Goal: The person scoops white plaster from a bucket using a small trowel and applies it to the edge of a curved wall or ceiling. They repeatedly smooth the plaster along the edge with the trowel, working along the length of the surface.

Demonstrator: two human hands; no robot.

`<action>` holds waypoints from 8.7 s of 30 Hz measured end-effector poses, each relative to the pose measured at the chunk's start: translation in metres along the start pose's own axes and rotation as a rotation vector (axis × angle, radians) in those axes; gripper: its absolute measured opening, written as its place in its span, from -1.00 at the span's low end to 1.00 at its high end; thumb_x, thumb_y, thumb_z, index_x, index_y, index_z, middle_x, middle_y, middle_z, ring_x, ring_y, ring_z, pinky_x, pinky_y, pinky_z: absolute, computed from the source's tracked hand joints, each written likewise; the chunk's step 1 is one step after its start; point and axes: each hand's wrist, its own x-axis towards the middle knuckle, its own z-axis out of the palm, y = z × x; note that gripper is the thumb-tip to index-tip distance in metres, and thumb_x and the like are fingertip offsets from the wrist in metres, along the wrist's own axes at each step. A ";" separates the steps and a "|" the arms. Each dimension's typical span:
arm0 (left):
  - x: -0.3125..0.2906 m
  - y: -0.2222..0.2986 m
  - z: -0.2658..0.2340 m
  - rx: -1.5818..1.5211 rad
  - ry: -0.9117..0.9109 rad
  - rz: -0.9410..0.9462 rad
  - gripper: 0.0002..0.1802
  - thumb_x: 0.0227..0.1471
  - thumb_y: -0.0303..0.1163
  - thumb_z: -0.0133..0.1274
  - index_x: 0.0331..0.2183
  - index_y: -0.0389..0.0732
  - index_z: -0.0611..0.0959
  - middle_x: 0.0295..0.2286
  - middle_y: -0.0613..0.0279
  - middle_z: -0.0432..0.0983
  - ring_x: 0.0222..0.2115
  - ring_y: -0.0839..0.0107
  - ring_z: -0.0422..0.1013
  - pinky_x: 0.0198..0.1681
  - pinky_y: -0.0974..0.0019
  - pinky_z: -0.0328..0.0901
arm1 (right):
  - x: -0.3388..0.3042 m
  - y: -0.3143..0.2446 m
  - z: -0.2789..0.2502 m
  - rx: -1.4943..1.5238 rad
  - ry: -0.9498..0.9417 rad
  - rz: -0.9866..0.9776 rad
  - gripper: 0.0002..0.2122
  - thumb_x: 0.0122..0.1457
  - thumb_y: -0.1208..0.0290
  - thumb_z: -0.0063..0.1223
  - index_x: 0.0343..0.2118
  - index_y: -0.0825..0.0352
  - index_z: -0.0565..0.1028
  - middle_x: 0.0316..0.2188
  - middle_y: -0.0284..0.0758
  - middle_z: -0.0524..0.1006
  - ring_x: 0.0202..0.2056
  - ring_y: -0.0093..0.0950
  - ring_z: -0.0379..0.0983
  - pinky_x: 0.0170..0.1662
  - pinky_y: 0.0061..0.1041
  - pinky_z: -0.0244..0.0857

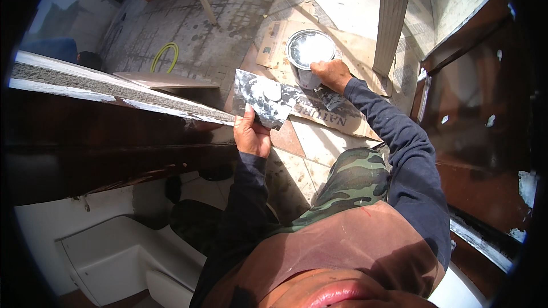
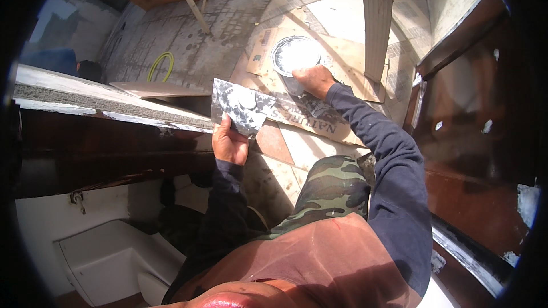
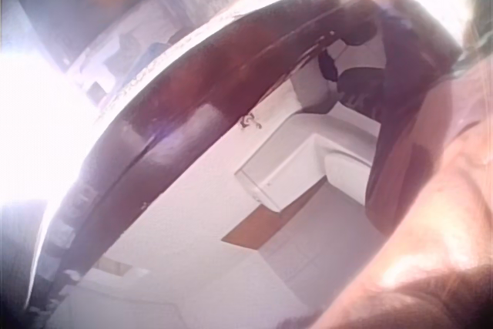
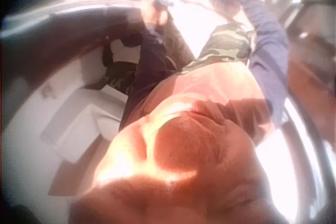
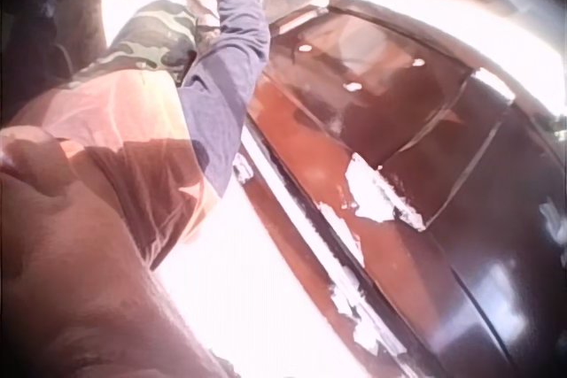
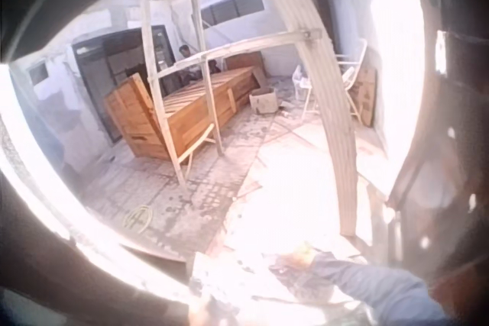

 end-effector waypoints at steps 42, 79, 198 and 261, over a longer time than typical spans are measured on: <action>-0.098 0.166 0.183 -0.219 0.067 -0.516 -0.54 0.29 -0.38 0.00 0.16 -0.27 0.38 -0.01 0.12 0.50 -0.04 0.30 0.51 0.08 0.14 0.43 | -0.152 -0.060 -0.210 2.479 0.100 1.310 -0.70 0.23 0.31 0.24 -0.03 0.32 0.53 -0.14 -0.31 0.62 -0.13 -0.37 0.59 0.01 -0.22 0.48; -0.186 0.317 0.261 -0.097 0.302 -0.834 -0.54 0.21 -0.43 -0.01 0.13 -0.32 0.42 -0.10 0.08 0.56 -0.18 0.34 0.57 -0.06 0.24 0.48 | 0.091 -0.139 -0.485 1.581 -0.340 0.497 -0.58 -0.05 0.80 -0.02 -0.10 0.37 0.64 -0.15 -0.27 0.63 -0.12 -0.43 0.52 0.02 -0.54 0.34; -0.213 0.289 0.215 0.393 0.252 -0.388 -0.45 0.09 -0.38 0.16 0.12 -0.19 0.45 -0.07 0.23 0.51 -0.02 0.32 0.45 0.08 0.11 0.35 | 0.159 -0.269 -0.515 1.183 -0.248 0.074 -0.58 -0.08 0.64 -0.02 -0.13 0.21 0.68 -0.15 -0.26 0.66 -0.25 -0.25 0.47 -0.12 -0.34 0.37; -0.204 0.289 0.204 0.251 0.415 -0.520 -0.59 0.15 -0.32 0.12 0.01 -0.24 0.52 -0.19 0.26 0.55 -0.12 0.29 0.49 -0.01 0.29 0.33 | 0.165 -0.265 -0.544 1.171 -0.259 0.334 -0.59 -0.04 0.66 -0.02 -0.13 0.22 0.68 -0.18 -0.29 0.66 -0.29 -0.29 0.42 -0.14 -0.38 0.35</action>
